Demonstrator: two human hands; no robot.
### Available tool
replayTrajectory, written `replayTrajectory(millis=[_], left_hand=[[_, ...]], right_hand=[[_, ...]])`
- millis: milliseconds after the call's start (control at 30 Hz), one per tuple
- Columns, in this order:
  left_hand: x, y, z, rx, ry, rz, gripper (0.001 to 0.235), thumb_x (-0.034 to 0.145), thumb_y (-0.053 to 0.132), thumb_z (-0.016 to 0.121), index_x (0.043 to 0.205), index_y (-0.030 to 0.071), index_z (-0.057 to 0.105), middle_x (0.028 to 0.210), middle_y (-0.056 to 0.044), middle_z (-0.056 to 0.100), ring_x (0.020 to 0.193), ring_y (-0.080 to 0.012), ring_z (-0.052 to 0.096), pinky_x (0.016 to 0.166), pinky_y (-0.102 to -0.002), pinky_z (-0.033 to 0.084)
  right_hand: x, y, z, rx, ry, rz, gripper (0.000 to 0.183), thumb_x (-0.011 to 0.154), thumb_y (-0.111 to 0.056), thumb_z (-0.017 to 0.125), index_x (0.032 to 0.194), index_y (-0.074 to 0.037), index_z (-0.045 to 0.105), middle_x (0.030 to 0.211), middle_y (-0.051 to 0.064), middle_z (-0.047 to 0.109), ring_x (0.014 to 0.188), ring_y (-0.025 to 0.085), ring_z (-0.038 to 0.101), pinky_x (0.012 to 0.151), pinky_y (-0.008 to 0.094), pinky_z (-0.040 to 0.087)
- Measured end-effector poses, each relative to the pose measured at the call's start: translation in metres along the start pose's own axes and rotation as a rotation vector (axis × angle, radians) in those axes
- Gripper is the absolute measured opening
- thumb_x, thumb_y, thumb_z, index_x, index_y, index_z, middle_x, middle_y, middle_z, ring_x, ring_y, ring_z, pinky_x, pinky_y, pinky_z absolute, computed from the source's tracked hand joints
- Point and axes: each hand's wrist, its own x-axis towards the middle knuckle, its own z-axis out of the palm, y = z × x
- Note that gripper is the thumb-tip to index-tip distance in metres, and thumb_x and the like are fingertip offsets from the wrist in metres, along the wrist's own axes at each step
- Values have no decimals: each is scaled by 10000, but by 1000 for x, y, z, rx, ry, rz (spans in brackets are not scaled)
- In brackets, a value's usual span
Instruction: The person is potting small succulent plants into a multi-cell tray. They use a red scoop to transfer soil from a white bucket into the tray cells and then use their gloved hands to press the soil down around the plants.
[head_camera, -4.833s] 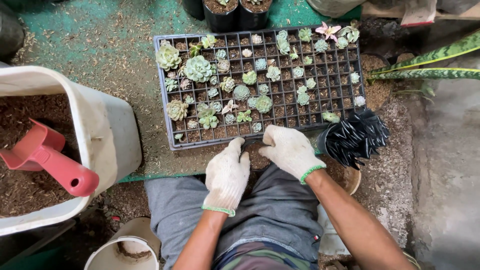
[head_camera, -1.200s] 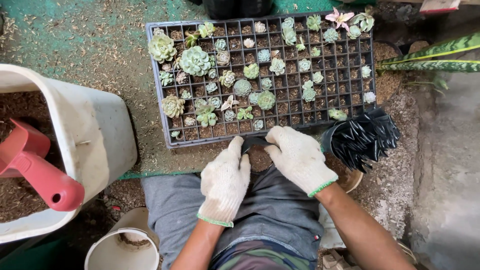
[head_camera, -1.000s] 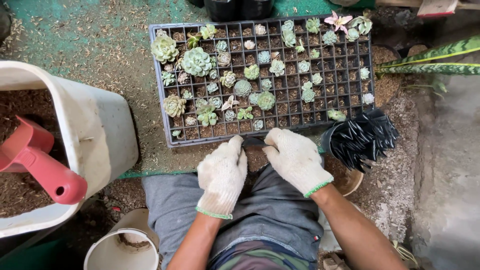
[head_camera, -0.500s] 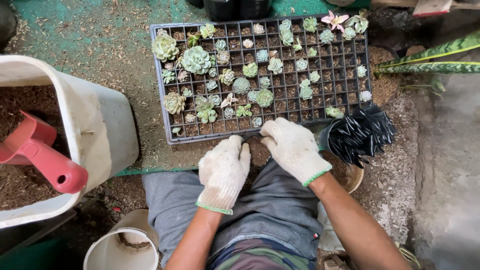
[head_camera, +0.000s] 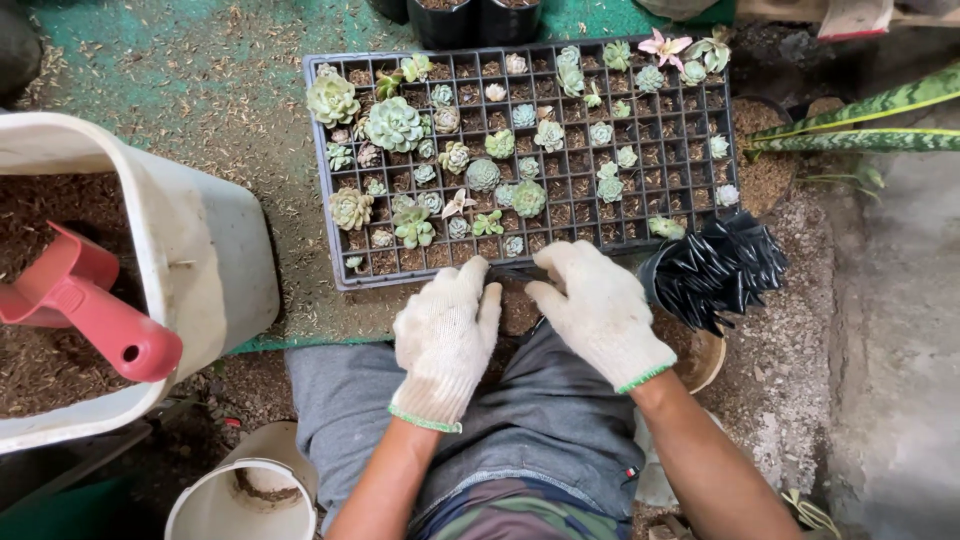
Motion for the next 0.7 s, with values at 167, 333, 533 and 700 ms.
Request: replayTrajectory(millis=[167,333,533,700], left_hand=[[-12,4,13,135,114,183,236,954,282,604,1189,271,609,854,-22,679,826,-277,747,767,-483,645],[-5,-7,33,150,201,243,114,965,387,591,1008,283,575,727,2,609,684,-276,740,652,-461,634],[-12,-10,22,162,429,259,111,943,436,627,950,327,645,663,44,608,621,-215,723,578,-411,619],[-48,-16,-50,-62,896,501,113,940,235,659,1020,220,737,807,33,688,743,-200,708,651,-339,568]], right_hand=[[-15,-15,-19,72,-60,-126,172,952,-254,602,1084,-280,709,966,37,732,1027,260,727,923,392,573],[-17,-13,-3,89,-13,-120,111,958,-339,614,1020,-321,704,923,5,709,1013,229,719,924,375,568],[-19,-23,-1,55,-21,15,176,988,-420,539,1050,-372,696,975,-38,719,1033,152,717,959,333,558],[-18,-44,-5,123,24,-25,261,921,-366,664,1174,-333,721,1099,-6,724,1047,231,725,921,383,589]])
